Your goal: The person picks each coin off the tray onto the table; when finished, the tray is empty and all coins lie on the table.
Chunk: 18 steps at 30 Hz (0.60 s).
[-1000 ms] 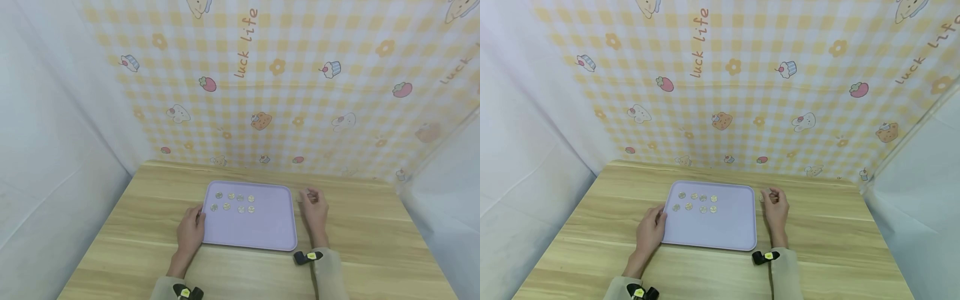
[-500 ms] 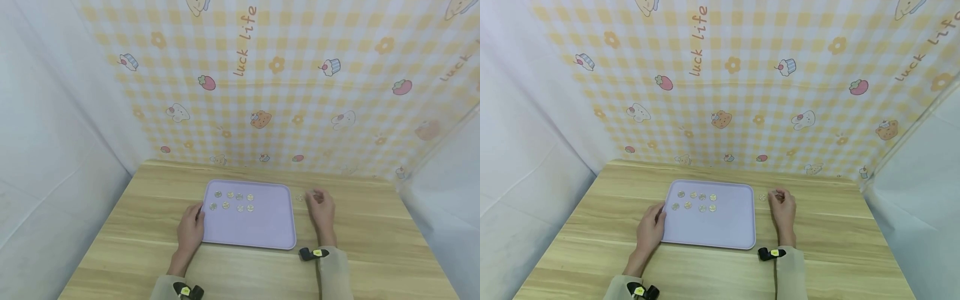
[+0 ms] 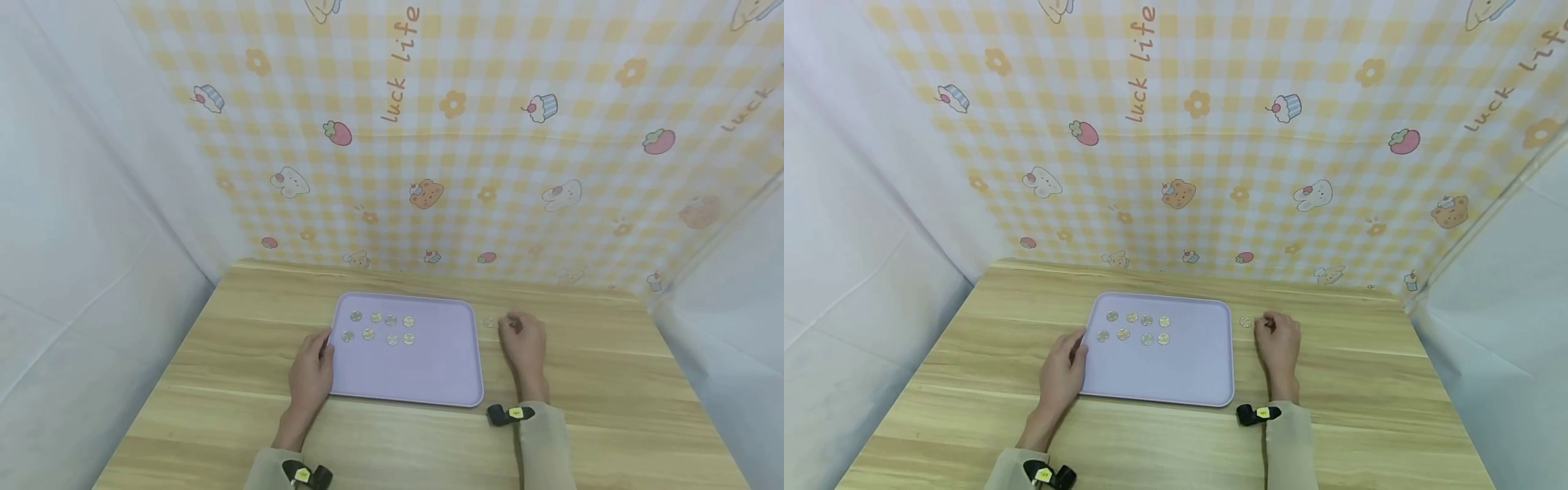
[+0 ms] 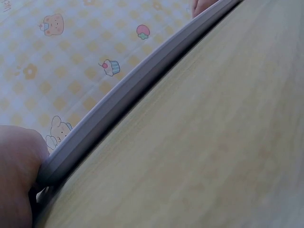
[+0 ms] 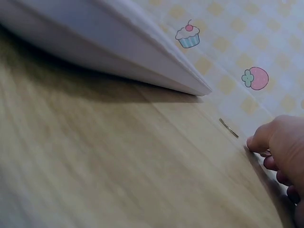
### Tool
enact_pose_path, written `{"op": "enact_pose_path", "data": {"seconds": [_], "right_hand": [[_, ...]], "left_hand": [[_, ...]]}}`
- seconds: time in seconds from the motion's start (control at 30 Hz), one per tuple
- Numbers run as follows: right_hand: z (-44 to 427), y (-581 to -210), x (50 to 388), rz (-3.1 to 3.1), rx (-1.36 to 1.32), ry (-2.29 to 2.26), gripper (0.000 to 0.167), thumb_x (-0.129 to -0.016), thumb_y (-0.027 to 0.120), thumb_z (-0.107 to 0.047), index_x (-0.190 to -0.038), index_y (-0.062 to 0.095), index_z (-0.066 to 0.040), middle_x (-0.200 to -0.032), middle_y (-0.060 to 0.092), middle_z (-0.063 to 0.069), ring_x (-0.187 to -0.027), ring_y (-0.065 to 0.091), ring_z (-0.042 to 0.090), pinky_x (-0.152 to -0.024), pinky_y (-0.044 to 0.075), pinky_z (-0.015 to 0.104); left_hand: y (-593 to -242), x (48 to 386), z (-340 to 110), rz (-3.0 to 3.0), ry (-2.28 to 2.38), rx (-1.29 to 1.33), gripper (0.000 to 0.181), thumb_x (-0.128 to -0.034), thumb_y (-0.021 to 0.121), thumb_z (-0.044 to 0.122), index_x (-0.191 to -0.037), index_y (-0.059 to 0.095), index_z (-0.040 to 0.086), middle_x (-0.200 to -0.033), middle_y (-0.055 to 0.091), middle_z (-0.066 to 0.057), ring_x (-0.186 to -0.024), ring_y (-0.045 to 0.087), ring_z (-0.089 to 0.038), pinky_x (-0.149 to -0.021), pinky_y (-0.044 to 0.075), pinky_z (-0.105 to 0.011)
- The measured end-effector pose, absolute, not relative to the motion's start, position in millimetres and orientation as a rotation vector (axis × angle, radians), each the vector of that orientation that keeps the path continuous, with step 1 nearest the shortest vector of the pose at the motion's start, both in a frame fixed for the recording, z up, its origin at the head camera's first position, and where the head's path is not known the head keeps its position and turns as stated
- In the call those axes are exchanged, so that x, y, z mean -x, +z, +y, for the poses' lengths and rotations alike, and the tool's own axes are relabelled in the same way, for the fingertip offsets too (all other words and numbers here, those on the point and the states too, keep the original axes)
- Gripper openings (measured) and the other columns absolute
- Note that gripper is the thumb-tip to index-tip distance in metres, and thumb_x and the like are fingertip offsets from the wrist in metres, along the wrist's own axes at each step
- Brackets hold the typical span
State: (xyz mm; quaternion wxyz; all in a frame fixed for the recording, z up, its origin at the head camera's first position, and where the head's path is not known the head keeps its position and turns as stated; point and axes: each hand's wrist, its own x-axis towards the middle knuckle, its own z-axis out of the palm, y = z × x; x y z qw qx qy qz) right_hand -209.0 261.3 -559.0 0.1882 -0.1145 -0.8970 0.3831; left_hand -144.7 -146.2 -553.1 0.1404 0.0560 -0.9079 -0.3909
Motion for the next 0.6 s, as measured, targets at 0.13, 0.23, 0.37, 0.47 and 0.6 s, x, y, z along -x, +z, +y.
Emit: {"op": "enact_pose_path", "data": {"seconds": [0.13,0.23,0.37,0.47,0.6], "right_hand": [[261.7,-560.2,209.0,-2.529,0.286,1.041,0.028,-0.09,0.067,-0.016,-0.109,0.072,0.004,-0.11,0.068,0.025,-0.106,0.058,0.039,-0.098,0.043,0.053],[261.7,-560.6,209.1,-2.538,0.28,1.03,0.028,-0.089,0.066,-0.015,-0.109,0.072,0.004,-0.11,0.067,0.025,-0.107,0.057,0.039,-0.098,0.042,0.053],[260.8,-560.2,208.3,-2.564,0.303,1.024,0.03,-0.088,0.064,-0.014,-0.11,0.071,0.004,-0.11,0.065,0.024,-0.106,0.054,0.038,-0.095,0.042,0.051],[260.0,-559.8,207.2,-2.585,0.326,1.015,0.031,-0.087,0.063,-0.014,-0.112,0.071,0.003,-0.111,0.063,0.022,-0.105,0.052,0.036,-0.092,0.041,0.05],[259.1,-559.1,206.6,-2.593,0.33,1.005,0.032,-0.085,0.062,-0.012,-0.112,0.071,0.003,-0.111,0.062,0.022,-0.106,0.051,0.036,-0.092,0.04,0.05]], "left_hand": [[-552.6,144.3,-146.1,-2.643,-1.13,-0.175,0.036,-0.0996,0.058,0.015,-0.134,0.061,0.004,-0.124,0.065,-0.015,-0.109,0.066,-0.03,-0.086,0.056,-0.048],[-553.1,144.3,-146.4,-2.655,-1.127,-0.18,0.036,-0.1002,0.058,0.016,-0.134,0.06,0.004,-0.125,0.064,-0.016,-0.109,0.066,-0.03,-0.086,0.056,-0.048],[-553.5,144.5,-146.5,-2.651,-1.122,-0.181,0.036,-0.0998,0.058,0.016,-0.134,0.061,0.005,-0.124,0.064,-0.015,-0.109,0.066,-0.03,-0.085,0.056,-0.048],[-553.6,144.7,-146.3,-2.637,-1.125,-0.177,0.036,-0.0989,0.059,0.015,-0.133,0.061,0.005,-0.124,0.065,-0.015,-0.108,0.066,-0.03,-0.085,0.056,-0.048],[-553.9,144.6,-146.1,-2.622,-1.131,-0.168,0.035,-0.0982,0.06,0.014,-0.132,0.062,0.005,-0.123,0.065,-0.016,-0.106,0.067,-0.03,-0.084,0.056,-0.048]]}}
